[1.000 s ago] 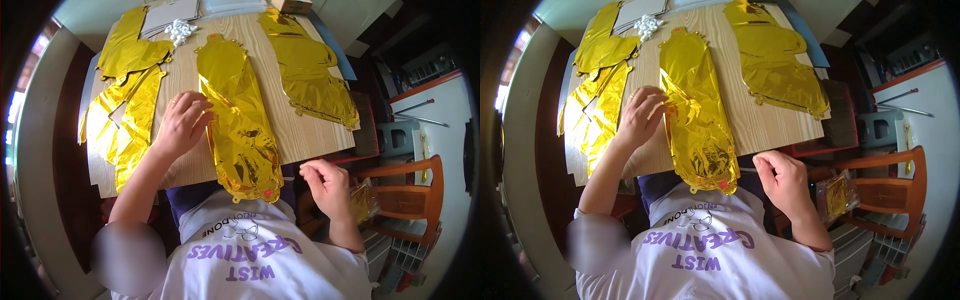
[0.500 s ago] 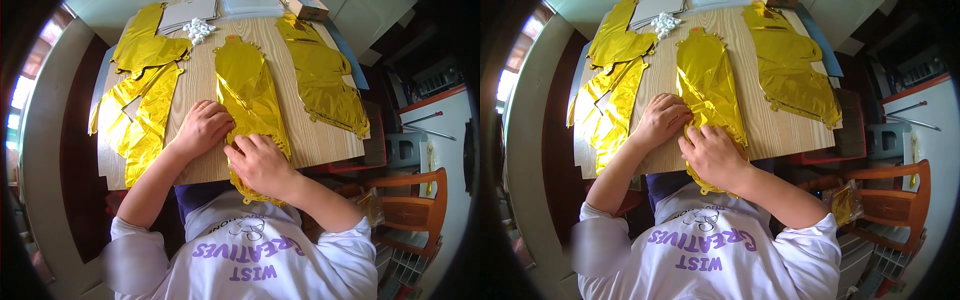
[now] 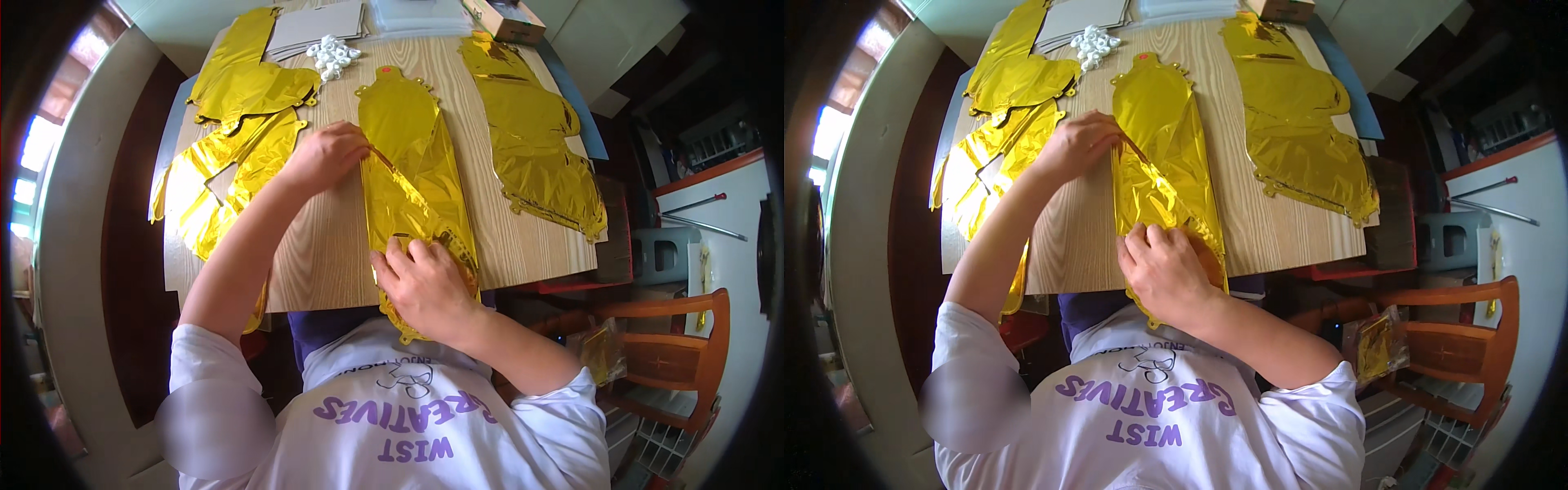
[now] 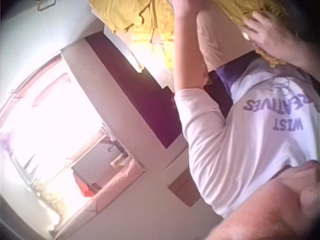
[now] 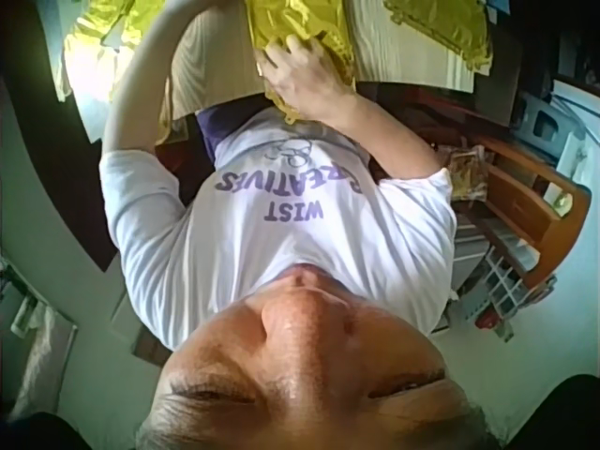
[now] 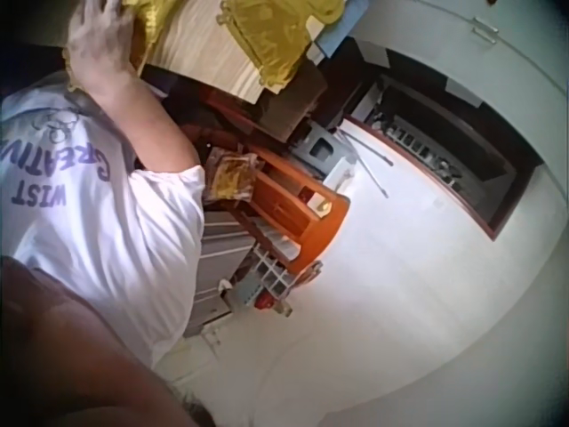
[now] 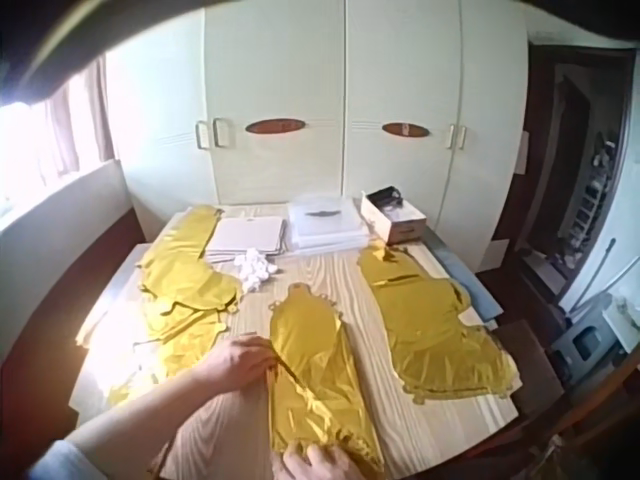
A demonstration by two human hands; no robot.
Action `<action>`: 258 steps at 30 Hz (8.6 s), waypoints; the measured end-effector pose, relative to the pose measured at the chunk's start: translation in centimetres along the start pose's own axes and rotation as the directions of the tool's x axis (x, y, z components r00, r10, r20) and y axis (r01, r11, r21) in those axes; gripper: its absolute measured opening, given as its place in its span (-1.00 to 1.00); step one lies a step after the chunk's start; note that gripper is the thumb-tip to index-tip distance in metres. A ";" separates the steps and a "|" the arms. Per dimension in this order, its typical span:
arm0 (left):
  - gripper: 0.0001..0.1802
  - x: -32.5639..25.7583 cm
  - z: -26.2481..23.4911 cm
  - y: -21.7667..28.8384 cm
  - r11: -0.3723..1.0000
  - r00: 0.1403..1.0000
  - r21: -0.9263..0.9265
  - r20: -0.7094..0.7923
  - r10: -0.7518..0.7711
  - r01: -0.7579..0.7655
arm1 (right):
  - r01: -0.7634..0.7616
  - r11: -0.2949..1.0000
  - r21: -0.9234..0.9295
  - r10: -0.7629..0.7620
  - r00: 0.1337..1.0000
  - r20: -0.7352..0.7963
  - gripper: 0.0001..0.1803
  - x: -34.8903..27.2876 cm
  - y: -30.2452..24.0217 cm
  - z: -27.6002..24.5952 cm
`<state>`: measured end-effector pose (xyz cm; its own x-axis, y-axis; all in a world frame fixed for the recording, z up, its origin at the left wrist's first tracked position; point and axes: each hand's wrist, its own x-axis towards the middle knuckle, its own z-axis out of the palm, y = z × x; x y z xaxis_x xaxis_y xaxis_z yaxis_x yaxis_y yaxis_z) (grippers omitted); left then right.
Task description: Folding gold foil balloons and placing them into plastic packaging with paper inserts.
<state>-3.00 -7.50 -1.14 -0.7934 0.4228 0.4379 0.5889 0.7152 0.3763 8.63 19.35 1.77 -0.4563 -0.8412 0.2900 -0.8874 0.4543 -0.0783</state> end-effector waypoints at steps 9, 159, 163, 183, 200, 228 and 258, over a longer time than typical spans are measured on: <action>-0.87 0.5 0.3 -0.3 0.991 0.998 0.129 -0.051 0.032 -0.025 | -0.158 0.974 0.164 0.194 0.952 -0.236 -0.49 -1.8 2.0 -0.9; -0.44 -4.2 0.8 7.1 0.991 0.991 0.034 -0.037 -0.129 0.130 | -0.053 0.923 0.381 -0.005 0.989 0.149 -0.77 0.7 13.3 -3.9; -0.35 -4.5 0.6 7.3 0.988 0.988 0.030 -0.043 -0.152 0.153 | -0.242 0.855 0.458 0.027 0.904 0.426 -0.79 8.1 16.6 -5.7; -0.32 -4.4 0.2 7.1 0.962 0.960 -0.003 0.060 -0.273 0.274 | -0.019 0.978 -0.209 0.084 0.947 0.308 -0.61 39.9 29.2 8.7; -0.33 -4.3 0.0 7.0 0.966 0.962 -0.005 0.084 -0.259 0.260 | -0.026 0.996 -0.084 0.043 0.977 0.209 -0.88 39.7 28.2 6.7; -0.36 -4.4 0.4 6.9 0.971 0.969 -0.027 0.077 -0.236 0.238 | -0.416 0.881 0.225 0.451 0.882 -0.135 -0.63 50.9 19.7 14.1; -0.33 -5.2 1.2 7.6 0.978 0.979 0.038 0.000 -0.203 0.203 | -0.293 0.871 0.395 0.441 0.820 -0.364 -0.81 40.5 21.7 5.3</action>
<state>5.42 -3.66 -1.54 -0.8965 0.2689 0.3522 0.4093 0.8070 0.4257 -29.44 -6.39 6.74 -0.7417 -0.3826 0.5508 -0.6650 0.5266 -0.5296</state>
